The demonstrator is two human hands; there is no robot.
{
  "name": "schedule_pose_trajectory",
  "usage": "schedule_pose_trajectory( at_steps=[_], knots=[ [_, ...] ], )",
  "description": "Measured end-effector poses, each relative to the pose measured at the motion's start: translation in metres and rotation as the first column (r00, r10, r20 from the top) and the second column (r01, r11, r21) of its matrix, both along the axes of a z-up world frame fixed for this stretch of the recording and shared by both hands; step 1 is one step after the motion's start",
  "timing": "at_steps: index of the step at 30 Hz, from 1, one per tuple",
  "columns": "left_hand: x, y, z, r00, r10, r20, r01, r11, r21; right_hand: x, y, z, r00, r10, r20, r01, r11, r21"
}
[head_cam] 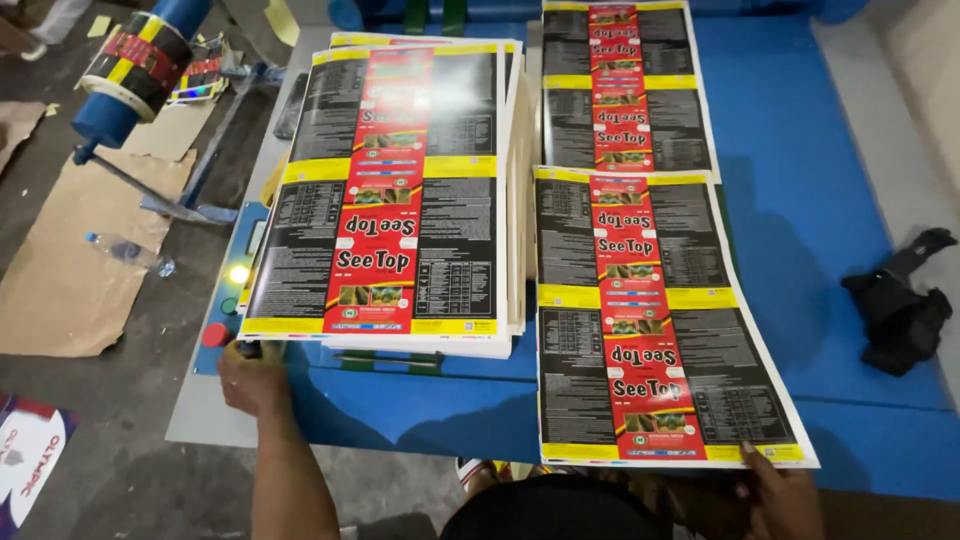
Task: Operating a laminating or coating machine by feeding printed sheets into the rollers and stirring the coating fluid.
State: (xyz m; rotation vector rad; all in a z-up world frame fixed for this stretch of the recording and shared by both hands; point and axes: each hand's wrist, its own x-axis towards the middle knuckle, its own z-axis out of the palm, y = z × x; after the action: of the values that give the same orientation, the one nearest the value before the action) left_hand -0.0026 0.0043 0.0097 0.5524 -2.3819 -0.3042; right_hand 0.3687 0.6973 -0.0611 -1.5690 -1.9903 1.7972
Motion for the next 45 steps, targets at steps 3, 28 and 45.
schedule_pose_trajectory(
  at_steps=[3, 28, 45],
  knots=[
    [-0.007, 0.0, -0.002, 1.0, 0.028, 0.014, -0.029, 0.997, 0.07, -0.023, -0.043, 0.062, 0.955, -0.11, -0.277, 0.109, 0.994, -0.02],
    [-0.003, -0.004, -0.01, 0.996, 0.052, 0.074, -0.06, 0.992, 0.11, 0.051, -0.003, -0.003, 0.92, -0.206, -0.333, 0.115, 0.955, -0.274],
    [0.09, 0.13, 0.123, 0.888, -0.271, -0.371, 0.314, 0.948, 0.059, -0.067, -0.03, 0.054, 0.898, -0.035, -0.439, -0.014, 0.994, -0.106]
  ],
)
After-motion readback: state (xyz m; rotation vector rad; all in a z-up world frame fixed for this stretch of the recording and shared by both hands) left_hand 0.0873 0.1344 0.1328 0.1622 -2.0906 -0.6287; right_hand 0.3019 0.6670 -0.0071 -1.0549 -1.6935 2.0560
